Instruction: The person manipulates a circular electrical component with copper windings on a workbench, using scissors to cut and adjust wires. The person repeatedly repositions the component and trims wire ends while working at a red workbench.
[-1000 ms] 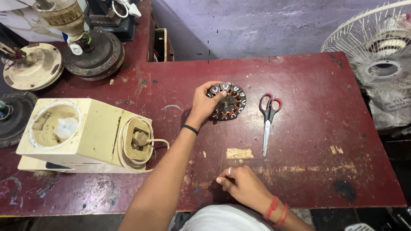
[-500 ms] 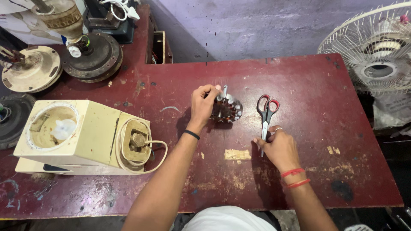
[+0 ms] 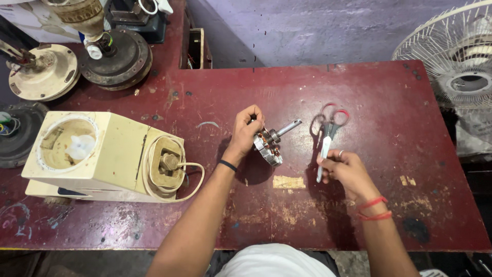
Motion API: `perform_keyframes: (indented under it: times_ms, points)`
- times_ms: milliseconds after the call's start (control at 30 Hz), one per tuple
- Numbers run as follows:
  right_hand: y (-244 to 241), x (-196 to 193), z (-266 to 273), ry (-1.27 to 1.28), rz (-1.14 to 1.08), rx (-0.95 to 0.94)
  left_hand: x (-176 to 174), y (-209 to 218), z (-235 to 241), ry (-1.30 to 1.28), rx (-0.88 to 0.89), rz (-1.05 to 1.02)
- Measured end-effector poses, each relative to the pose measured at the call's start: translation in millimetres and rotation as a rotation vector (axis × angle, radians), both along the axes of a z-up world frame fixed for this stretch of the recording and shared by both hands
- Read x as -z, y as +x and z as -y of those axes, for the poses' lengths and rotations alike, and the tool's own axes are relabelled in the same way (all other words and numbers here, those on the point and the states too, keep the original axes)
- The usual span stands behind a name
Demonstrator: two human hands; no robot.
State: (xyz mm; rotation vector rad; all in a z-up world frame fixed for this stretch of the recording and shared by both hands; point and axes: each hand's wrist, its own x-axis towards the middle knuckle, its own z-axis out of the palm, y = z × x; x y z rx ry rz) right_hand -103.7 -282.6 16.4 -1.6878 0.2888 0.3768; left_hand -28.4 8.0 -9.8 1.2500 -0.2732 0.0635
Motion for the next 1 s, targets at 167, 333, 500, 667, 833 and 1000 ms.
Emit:
perform_keyframes:
  times_ms: [167,333,500,667,833,1000]
  points:
    - [-18.6,-38.1,-35.7,0.272,0.36,0.054,0.6,-4.7,-8.3,0.067,0.0,0.03]
    - [-11.2,-62.5,-87.8,0.22,0.569,0.072,-5.1,-10.0,-4.4,0.148,-0.024,0.067]
    - [1.8,-60.7,-120.8,0.258,0.58,0.05,-18.1,-14.4,1.3,0.315,-0.128,0.162]
    - [4.2,-55.9,-127.6,0.192,0.603,0.021,-26.4,-17.4,3.1,0.368,-0.163,0.164]
    - [6.8,-52.2,-126.1,0.129,0.623,0.003,-29.5,-17.7,4.3,0.393,-0.176,0.204]
    - [15.9,-43.4,-125.7,0.159,0.523,0.057,-31.4,-20.7,6.7,0.424,-0.205,0.213]
